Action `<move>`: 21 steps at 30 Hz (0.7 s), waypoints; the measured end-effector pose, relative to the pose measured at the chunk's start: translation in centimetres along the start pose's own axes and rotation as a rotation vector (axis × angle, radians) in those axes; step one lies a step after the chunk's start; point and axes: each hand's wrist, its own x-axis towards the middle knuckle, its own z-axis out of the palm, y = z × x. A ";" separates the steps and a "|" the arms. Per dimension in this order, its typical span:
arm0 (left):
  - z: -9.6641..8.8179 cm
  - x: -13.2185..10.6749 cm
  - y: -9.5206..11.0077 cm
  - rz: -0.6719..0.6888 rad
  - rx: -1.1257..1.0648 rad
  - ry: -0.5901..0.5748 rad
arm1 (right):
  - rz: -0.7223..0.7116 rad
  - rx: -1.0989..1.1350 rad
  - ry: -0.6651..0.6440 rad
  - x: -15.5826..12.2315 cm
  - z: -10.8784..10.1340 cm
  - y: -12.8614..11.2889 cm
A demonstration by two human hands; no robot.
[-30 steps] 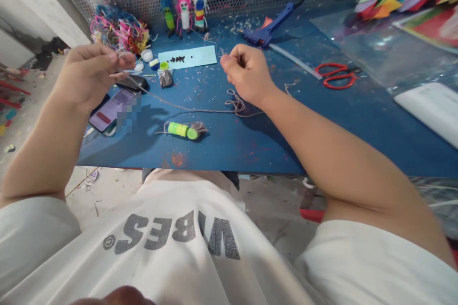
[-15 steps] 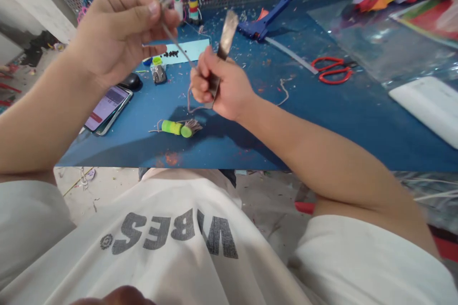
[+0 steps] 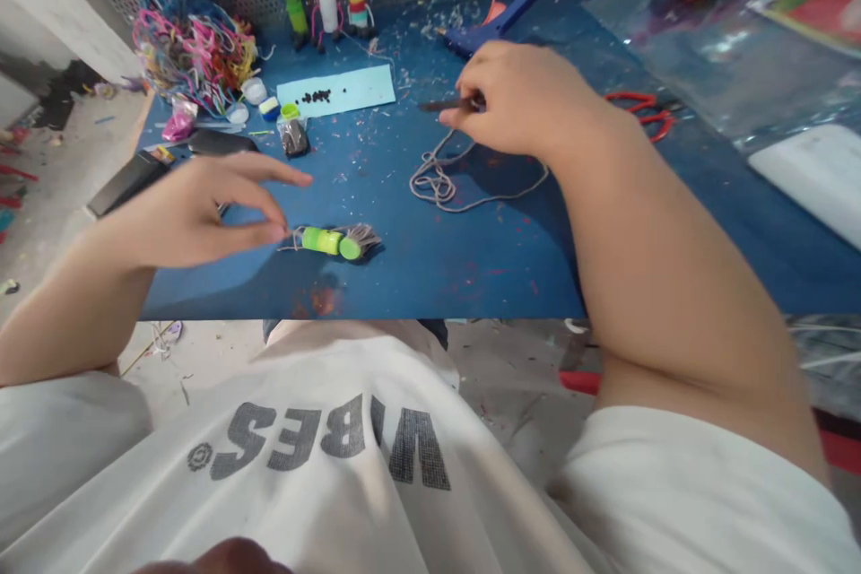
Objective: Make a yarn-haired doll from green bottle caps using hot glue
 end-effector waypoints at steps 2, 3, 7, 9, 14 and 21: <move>2.0 -1.2 -0.2 0.015 0.147 -0.085 | -0.061 -0.050 -0.041 0.2 0.3 0.5; 2.9 -1.4 -0.4 0.005 0.201 -0.115 | -0.091 -0.107 -0.072 0.2 0.7 0.6; 5.3 -0.9 -0.6 0.009 0.294 -0.217 | -0.171 -0.316 -0.248 0.1 2.9 1.1; 5.7 -0.6 -0.4 0.033 0.360 -0.252 | -0.206 -0.337 -0.287 -0.1 3.7 1.0; 5.9 0.3 0.0 0.028 0.427 -0.154 | -0.110 -0.400 -0.202 2.2 2.0 0.6; 8.1 4.7 1.6 0.018 -0.037 0.342 | 0.272 -0.969 0.076 10.3 -4.9 5.1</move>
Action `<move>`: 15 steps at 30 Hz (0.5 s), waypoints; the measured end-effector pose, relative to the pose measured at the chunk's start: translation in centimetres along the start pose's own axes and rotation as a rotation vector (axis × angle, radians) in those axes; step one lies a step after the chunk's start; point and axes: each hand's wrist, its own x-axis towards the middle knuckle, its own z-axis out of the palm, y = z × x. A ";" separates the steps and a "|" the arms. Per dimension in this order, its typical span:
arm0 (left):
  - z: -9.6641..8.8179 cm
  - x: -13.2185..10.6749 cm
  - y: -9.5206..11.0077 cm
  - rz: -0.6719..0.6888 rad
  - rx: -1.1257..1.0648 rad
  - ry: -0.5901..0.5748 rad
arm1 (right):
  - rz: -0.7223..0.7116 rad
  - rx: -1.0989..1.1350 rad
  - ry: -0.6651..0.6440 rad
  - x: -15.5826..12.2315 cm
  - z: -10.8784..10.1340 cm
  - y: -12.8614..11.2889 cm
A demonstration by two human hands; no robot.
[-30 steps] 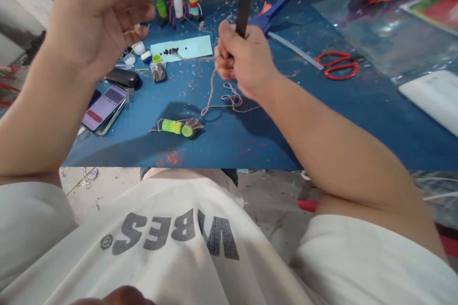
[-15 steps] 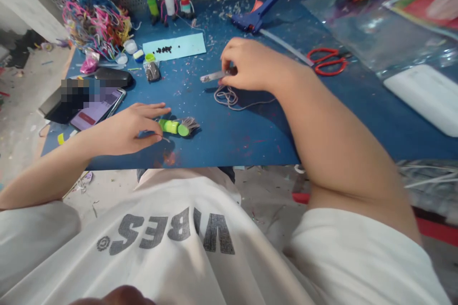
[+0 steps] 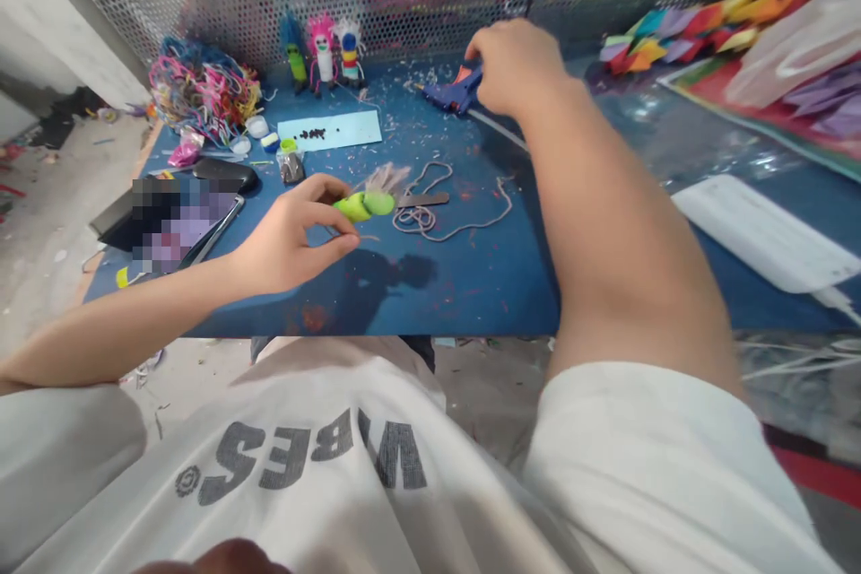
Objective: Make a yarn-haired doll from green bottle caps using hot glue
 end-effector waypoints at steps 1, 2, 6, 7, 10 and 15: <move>0.8 0.6 0.0 -0.002 -0.037 0.031 | -0.031 -0.041 -0.021 0.5 0.3 0.6; 1.7 1.3 -0.3 -0.016 -0.068 0.070 | -0.088 -0.068 -0.043 0.6 0.5 1.0; 5.0 5.1 -3.6 -0.209 -0.176 0.249 | -0.290 -0.145 -0.129 -0.7 1.3 1.1; 5.7 6.3 -4.9 -0.251 -0.188 0.295 | -0.301 -0.182 -0.149 -1.1 1.4 0.9; 7.4 9.5 -9.1 -0.270 -0.176 0.435 | -0.275 -0.312 -0.180 -1.7 1.1 -0.1; 8.4 11.7 -14.5 -0.239 -0.166 0.601 | -0.221 -0.332 -0.108 -1.7 -1.7 -1.3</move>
